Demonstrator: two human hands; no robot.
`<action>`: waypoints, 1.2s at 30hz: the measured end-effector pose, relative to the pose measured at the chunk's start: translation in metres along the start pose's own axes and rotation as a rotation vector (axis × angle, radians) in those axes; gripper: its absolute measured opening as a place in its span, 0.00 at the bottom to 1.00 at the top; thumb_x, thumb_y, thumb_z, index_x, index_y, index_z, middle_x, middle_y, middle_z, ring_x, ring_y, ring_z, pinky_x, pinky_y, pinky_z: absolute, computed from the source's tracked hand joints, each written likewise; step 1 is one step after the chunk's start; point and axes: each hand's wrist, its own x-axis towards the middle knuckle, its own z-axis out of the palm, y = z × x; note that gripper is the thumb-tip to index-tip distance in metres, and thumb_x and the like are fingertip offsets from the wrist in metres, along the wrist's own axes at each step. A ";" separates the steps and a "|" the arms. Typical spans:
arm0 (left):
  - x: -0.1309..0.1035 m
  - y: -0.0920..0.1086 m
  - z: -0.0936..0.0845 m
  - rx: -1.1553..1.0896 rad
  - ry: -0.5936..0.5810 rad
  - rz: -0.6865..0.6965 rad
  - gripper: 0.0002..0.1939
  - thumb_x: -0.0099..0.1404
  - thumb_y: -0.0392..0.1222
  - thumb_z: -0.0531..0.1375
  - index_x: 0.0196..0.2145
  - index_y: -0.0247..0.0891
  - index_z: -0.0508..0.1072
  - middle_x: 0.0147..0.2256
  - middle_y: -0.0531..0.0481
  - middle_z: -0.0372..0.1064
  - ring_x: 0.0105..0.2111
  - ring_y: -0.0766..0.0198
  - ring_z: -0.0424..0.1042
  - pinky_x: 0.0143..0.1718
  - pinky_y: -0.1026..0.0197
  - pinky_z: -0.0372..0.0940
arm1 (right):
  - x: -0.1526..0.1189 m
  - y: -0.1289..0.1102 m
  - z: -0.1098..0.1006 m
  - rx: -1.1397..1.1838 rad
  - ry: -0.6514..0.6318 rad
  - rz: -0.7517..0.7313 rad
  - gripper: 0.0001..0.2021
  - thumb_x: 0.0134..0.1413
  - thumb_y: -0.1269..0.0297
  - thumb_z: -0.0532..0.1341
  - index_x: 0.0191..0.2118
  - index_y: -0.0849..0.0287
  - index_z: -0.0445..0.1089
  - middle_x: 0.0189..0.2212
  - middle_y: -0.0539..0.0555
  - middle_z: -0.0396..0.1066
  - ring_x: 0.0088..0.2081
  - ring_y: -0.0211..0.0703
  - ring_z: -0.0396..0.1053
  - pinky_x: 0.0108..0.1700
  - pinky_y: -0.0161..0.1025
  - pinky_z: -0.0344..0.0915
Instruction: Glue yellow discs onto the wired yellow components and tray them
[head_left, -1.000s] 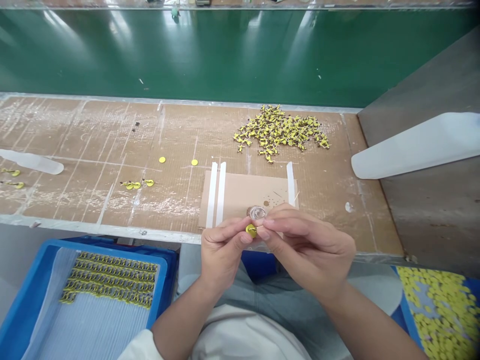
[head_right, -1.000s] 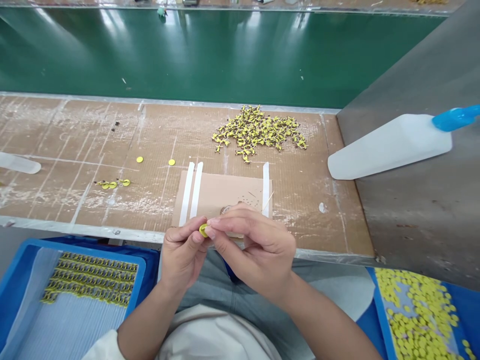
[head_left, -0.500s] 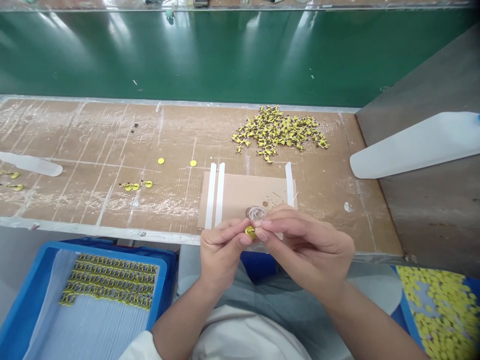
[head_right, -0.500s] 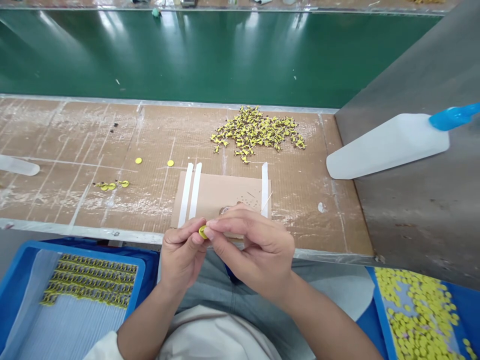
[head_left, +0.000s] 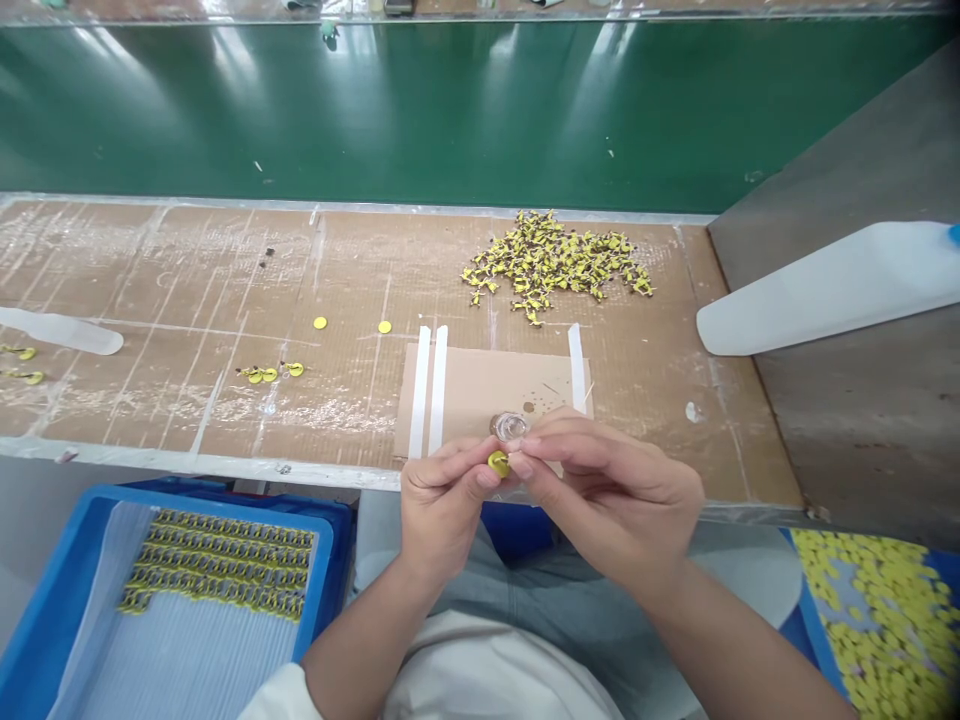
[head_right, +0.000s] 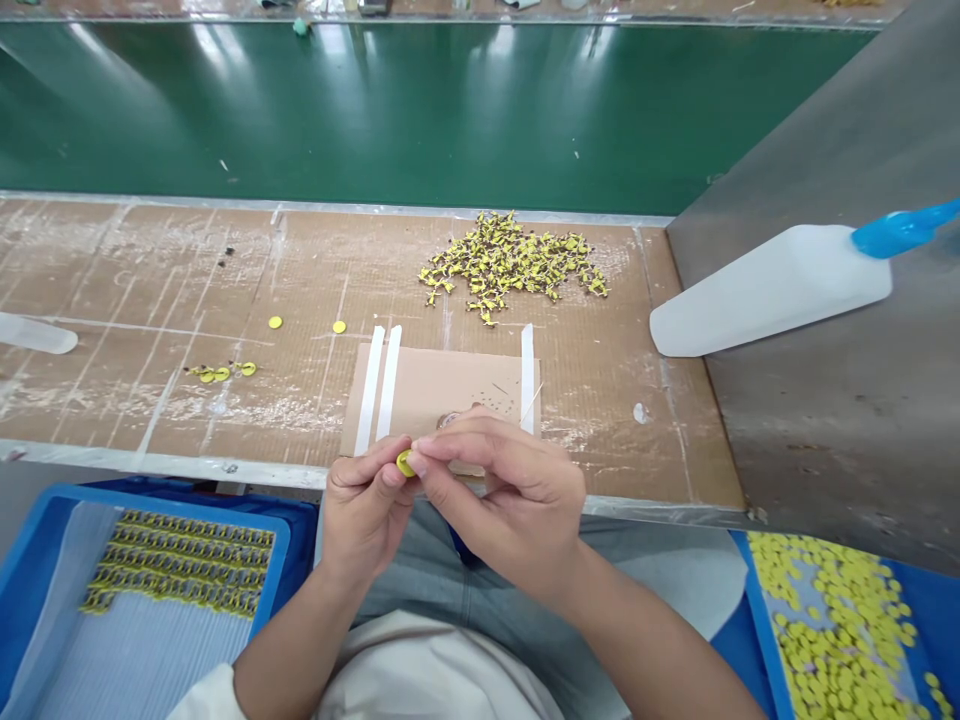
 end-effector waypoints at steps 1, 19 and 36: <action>0.000 0.000 0.000 -0.001 0.000 0.001 0.09 0.58 0.37 0.70 0.38 0.43 0.83 0.38 0.50 0.80 0.38 0.65 0.80 0.38 0.70 0.75 | 0.000 0.000 0.000 0.000 -0.002 0.001 0.16 0.49 0.83 0.67 0.40 0.55 0.79 0.31 0.53 0.78 0.32 0.43 0.75 0.36 0.43 0.73; 0.001 -0.002 0.000 0.049 0.034 0.028 0.09 0.57 0.37 0.71 0.38 0.44 0.83 0.36 0.50 0.80 0.37 0.66 0.79 0.41 0.67 0.75 | 0.000 0.002 -0.005 -0.039 -0.058 0.023 0.16 0.50 0.82 0.67 0.40 0.54 0.78 0.33 0.53 0.79 0.33 0.42 0.76 0.39 0.42 0.74; 0.002 0.001 0.004 0.105 0.082 0.057 0.09 0.56 0.40 0.71 0.36 0.44 0.83 0.35 0.46 0.80 0.34 0.62 0.78 0.38 0.59 0.76 | 0.007 0.000 -0.008 -0.004 -0.102 0.101 0.12 0.51 0.78 0.69 0.38 0.52 0.80 0.34 0.51 0.80 0.34 0.42 0.77 0.40 0.40 0.75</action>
